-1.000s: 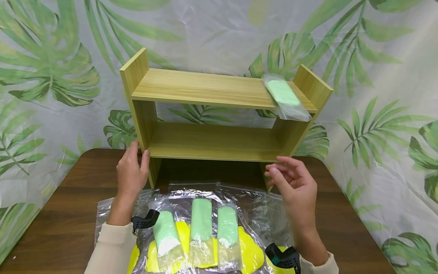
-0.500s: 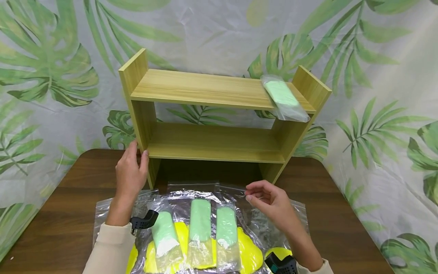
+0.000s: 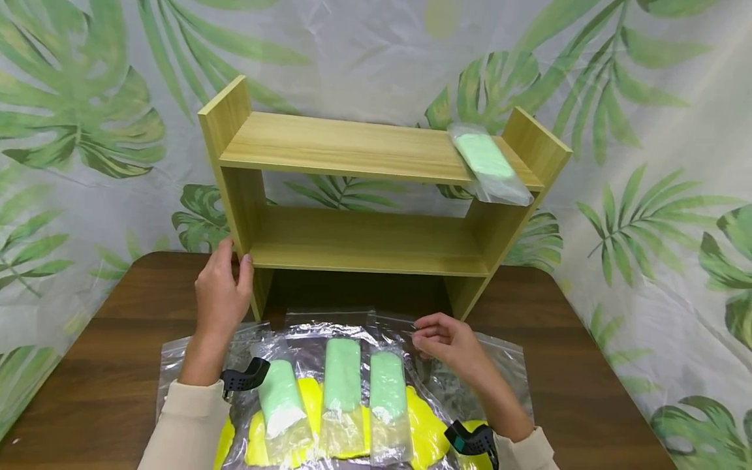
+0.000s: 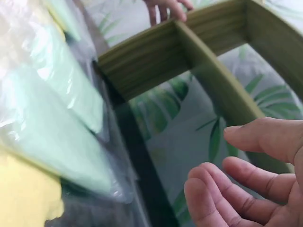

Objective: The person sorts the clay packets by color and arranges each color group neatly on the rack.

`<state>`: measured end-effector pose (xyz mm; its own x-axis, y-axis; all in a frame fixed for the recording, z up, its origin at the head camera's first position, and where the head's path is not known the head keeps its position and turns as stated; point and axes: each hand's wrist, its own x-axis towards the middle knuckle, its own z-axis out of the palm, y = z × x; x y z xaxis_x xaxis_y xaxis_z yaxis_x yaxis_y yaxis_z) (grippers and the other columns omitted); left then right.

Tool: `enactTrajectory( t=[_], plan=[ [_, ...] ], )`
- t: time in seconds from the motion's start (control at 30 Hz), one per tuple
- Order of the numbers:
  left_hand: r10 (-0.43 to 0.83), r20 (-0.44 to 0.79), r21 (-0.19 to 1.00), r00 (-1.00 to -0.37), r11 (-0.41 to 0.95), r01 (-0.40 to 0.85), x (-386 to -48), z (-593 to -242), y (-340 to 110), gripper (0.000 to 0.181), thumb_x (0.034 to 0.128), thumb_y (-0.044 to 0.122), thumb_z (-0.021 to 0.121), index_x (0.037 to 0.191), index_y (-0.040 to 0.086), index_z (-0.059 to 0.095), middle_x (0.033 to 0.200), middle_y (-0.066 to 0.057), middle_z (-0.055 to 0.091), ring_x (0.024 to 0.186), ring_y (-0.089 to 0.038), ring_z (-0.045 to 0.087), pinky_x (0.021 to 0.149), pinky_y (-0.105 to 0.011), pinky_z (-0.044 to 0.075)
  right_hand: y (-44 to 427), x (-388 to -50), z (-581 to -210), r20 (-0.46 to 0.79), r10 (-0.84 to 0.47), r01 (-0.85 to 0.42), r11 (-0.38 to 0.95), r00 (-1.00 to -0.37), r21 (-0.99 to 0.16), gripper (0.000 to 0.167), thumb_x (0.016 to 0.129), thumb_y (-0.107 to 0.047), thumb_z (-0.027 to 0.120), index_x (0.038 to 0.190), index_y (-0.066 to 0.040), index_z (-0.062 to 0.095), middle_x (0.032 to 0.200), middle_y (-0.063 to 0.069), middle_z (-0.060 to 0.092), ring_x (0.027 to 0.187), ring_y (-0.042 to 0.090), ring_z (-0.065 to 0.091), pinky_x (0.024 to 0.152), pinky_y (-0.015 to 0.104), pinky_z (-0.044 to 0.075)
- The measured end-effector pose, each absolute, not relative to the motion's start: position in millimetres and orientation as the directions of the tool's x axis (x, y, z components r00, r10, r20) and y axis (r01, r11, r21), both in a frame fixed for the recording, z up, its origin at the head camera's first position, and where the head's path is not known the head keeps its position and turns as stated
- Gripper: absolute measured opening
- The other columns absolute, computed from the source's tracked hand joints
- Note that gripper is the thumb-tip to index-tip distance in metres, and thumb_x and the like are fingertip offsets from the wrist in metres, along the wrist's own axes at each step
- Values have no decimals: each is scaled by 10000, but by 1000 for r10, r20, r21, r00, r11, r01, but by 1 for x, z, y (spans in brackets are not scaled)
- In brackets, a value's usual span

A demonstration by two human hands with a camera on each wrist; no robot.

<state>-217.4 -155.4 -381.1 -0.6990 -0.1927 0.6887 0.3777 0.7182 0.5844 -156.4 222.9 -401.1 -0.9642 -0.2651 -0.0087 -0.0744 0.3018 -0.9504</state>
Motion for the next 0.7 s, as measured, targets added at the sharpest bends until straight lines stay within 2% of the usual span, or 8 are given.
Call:
enactTrajectory(
  t=[0.17, 0.47, 0.7],
  plan=[
    [-196, 683, 587, -704, 720, 369, -217, -380, -157, 323, 975, 108, 533, 1230, -90, 520, 1057, -273, 623, 927, -458, 609, 750, -591, 455, 225, -163, -412, -75, -289, -11, 286, -954, -958, 393, 919, -134, 666, 1195, 115, 538, 1031, 246, 642, 900, 405, 646, 787, 439, 545],
    [-199, 679, 590, -707, 721, 364, -217, -381, -156, 322, 973, 119, 538, 1230, -75, 522, 1057, -260, 626, 915, -446, 609, 747, -587, 450, 226, -167, -431, -189, -326, 92, 291, -926, -952, 397, 922, -100, 649, 1203, 150, 523, 1028, 268, 660, 879, 377, 672, 779, 433, 550],
    [-197, 687, 580, -699, 728, 365, -218, -382, -156, 308, 974, 130, 538, 1207, -70, 527, 1020, -255, 623, 885, -443, 608, 722, -582, 446, 222, -166, -437, -233, -337, 130, 300, -912, -945, 419, 916, -134, 662, 1217, 120, 516, 1005, 217, 679, 845, 324, 681, 748, 423, 557]
  ],
)
